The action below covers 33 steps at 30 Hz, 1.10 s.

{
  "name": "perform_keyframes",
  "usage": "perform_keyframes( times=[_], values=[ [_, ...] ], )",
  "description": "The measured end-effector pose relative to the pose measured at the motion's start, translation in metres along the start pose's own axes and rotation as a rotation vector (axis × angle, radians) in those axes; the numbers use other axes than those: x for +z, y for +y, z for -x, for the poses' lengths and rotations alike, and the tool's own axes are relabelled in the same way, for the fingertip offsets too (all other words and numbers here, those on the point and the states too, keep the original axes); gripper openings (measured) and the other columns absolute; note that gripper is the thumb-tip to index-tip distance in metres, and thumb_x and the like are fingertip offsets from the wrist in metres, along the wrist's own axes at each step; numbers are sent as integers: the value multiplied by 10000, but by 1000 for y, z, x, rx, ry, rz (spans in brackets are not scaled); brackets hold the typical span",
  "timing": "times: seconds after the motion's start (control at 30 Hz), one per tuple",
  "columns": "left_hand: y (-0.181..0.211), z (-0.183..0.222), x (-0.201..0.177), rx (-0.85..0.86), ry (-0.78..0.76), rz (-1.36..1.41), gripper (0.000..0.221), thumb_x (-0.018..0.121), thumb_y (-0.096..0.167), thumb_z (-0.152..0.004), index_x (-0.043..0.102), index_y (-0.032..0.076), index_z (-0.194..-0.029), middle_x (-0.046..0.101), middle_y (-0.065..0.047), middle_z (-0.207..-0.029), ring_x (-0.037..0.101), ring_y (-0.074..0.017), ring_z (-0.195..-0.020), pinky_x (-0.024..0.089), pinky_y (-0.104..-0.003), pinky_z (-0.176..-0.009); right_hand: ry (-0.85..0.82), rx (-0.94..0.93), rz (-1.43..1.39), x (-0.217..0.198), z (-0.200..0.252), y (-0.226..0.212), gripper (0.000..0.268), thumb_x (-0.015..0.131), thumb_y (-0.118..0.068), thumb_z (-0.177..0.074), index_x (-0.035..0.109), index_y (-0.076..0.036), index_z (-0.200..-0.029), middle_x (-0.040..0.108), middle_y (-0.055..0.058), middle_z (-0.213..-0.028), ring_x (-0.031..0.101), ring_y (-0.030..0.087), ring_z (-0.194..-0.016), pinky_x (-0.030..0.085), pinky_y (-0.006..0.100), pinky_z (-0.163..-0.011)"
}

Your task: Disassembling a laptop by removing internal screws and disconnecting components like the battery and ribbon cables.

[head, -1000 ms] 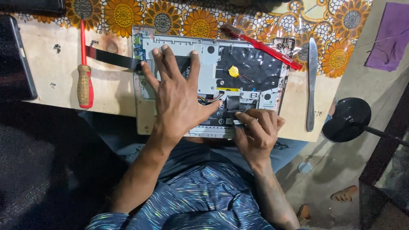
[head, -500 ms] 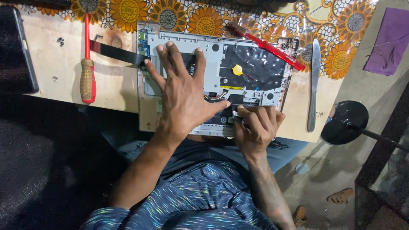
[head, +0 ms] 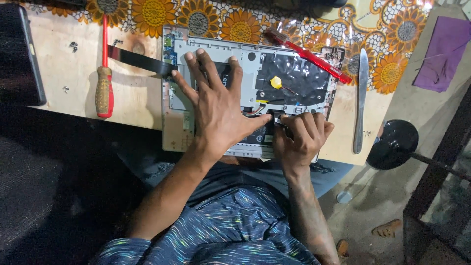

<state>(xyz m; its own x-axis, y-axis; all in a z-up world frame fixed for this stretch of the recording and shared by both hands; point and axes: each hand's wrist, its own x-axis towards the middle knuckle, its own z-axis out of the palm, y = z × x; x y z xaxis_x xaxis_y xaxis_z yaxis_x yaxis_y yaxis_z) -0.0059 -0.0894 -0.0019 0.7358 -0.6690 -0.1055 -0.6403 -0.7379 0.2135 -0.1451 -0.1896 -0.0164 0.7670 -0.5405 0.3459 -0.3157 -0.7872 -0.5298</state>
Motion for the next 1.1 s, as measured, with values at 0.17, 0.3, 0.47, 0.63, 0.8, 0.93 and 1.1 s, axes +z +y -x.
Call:
perform_keyframes(
  times=[0.17, 0.3, 0.47, 0.63, 0.8, 0.93, 1.1],
  values=[
    [1, 2, 5, -13, 36, 8, 1170, 790, 750, -626, 379, 3, -1427, 172, -454, -1407, 95, -661, -1309, 91, -839, -961, -144, -12, 150, -10, -12, -3, 225, 740, -66, -660, 681, -121, -870, 597, 10, -847, 461, 210, -843, 287, 368, -795],
    [2, 0, 8, -46, 19, 29, 1216, 794, 780, -603, 366, 3, -1434, 130, -454, -1423, 45, -656, -1315, 82, -853, -942, -218, -101, 99, -20, -9, -3, 316, 707, -86, -700, 737, -113, -1013, 609, 29, -912, 455, 213, -862, 282, 381, -812],
    [1, 2, 15, -72, -8, -22, 1235, 772, 839, -586, 355, 75, -1461, 103, -428, -1450, 47, -641, -1327, 130, -855, -937, -216, -26, 3, -24, 2, 5, 308, 640, -225, -809, 759, -98, -1063, 604, 89, -972, 443, 214, -892, 290, 392, -834],
    [3, 1, 12, -64, 24, 7, 1185, 737, 840, -638, 379, 43, -1439, 136, -428, -1437, 52, -635, -1326, 117, -853, -935, -188, -3, 77, -28, -33, 12, 226, 676, -44, -869, 710, -52, -1093, 621, 73, -930, 476, 217, -893, 300, 370, -849],
    [4, 1, 14, -83, 22, -1, 1177, 716, 831, -633, 381, 45, -1443, 127, -435, -1443, 39, -629, -1333, 104, -847, -945, -419, 11, 8, -29, -72, 7, 176, 634, -3, -881, 724, -40, -1028, 672, 66, -807, 498, 167, -701, 325, 318, -756],
    [4, 1, 13, -82, -10, -4, 1203, 763, 794, -604, 343, 41, -1442, 90, -458, -1443, 4, -662, -1315, 86, -862, -935, -549, -3, -46, -35, -81, 0, 197, 672, 30, -804, 722, 9, -993, 693, 96, -819, 556, 202, -701, 433, 327, -660],
    [0, 2, 6, -63, -1, 58, 1034, 611, 696, -679, 392, 28, -1437, 147, -445, -1430, 30, -649, -1314, 100, -875, -908, -559, 1, -2, -40, -81, 10, 217, 693, 80, -768, 710, 16, -975, 677, 107, -910, 607, 213, -777, 482, 331, -674]
  ],
)
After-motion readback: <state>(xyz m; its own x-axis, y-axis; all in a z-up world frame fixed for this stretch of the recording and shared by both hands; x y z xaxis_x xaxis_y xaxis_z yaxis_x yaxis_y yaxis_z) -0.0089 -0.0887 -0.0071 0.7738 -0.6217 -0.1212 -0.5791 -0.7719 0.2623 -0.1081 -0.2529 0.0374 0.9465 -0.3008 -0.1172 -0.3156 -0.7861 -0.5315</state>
